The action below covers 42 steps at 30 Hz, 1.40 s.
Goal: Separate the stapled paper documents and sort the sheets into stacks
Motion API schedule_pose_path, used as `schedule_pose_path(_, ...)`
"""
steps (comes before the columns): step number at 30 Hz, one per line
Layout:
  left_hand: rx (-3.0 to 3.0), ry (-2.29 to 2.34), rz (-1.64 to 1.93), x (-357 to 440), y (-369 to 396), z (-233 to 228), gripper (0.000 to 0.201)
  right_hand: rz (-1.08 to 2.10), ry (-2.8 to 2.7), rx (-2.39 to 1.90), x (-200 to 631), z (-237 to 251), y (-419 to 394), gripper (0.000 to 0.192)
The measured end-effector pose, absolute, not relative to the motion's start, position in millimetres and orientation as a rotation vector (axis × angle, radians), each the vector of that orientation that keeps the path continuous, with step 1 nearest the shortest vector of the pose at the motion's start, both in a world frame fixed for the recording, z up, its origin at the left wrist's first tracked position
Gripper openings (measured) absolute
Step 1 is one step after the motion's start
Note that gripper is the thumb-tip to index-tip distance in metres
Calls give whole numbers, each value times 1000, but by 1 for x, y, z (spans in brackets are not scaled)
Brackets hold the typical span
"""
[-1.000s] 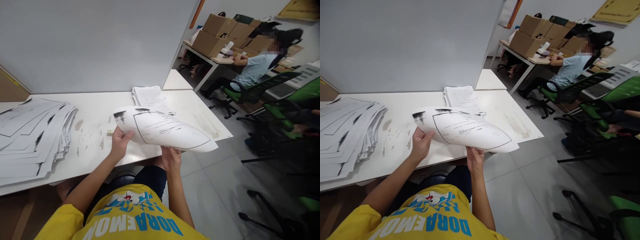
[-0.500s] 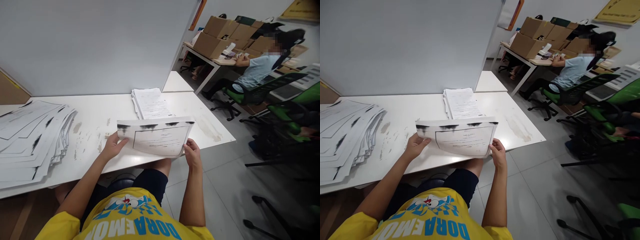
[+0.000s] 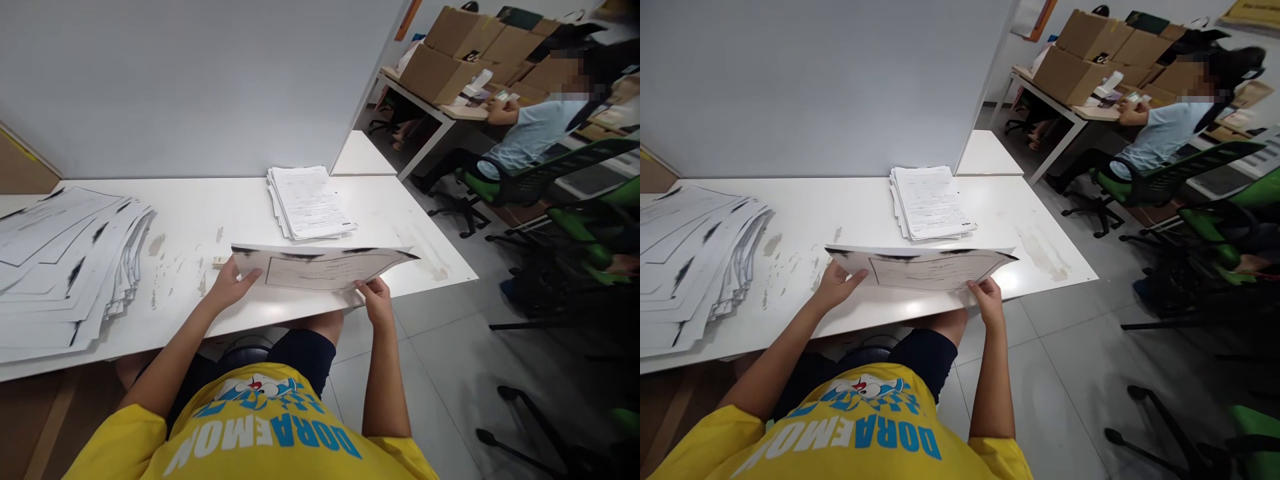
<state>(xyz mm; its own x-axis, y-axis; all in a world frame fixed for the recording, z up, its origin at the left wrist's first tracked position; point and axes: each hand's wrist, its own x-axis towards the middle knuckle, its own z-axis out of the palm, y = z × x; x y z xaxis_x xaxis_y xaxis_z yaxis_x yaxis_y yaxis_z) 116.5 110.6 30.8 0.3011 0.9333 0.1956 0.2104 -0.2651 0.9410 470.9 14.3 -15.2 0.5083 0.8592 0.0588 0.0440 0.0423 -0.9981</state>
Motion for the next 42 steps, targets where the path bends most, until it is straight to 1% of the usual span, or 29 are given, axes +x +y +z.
schedule_pose_path(3,1671,1049,1040,125,104,41,51,688,-833,-1450,480,-6,5,27)
schedule_pose_path(5,1688,1056,1007,130,102,51,52,679,-838,-1509,487,2,-2,27)
schedule_pose_path(8,1704,1117,987,128,105,61,67,810,-814,-1563,496,7,-12,31)
schedule_pose_path(10,1809,1188,1002,118,110,60,70,925,-757,-1561,498,3,-16,35)
schedule_pose_path(12,2058,1250,932,103,117,53,62,1006,-702,-1580,497,-3,-19,37)
schedule_pose_path(15,2441,1260,710,86,127,36,50,1054,-656,-1666,491,-12,-21,36)
schedule_pose_path(19,2565,1254,576,79,134,19,42,1059,-619,-1722,480,-18,-25,34)
schedule_pose_path(26,2452,1275,727,79,137,13,40,974,-612,-1782,467,-17,-40,32)
schedule_pose_path(31,2445,1248,771,79,137,10,39,1007,-631,-1753,465,-15,-45,35)
schedule_pose_path(36,2531,1254,704,84,133,8,45,1043,-669,-1779,468,-14,-46,38)
schedule_pose_path(42,2618,1352,614,93,128,6,41,1070,-724,-1814,475,-12,-48,38)
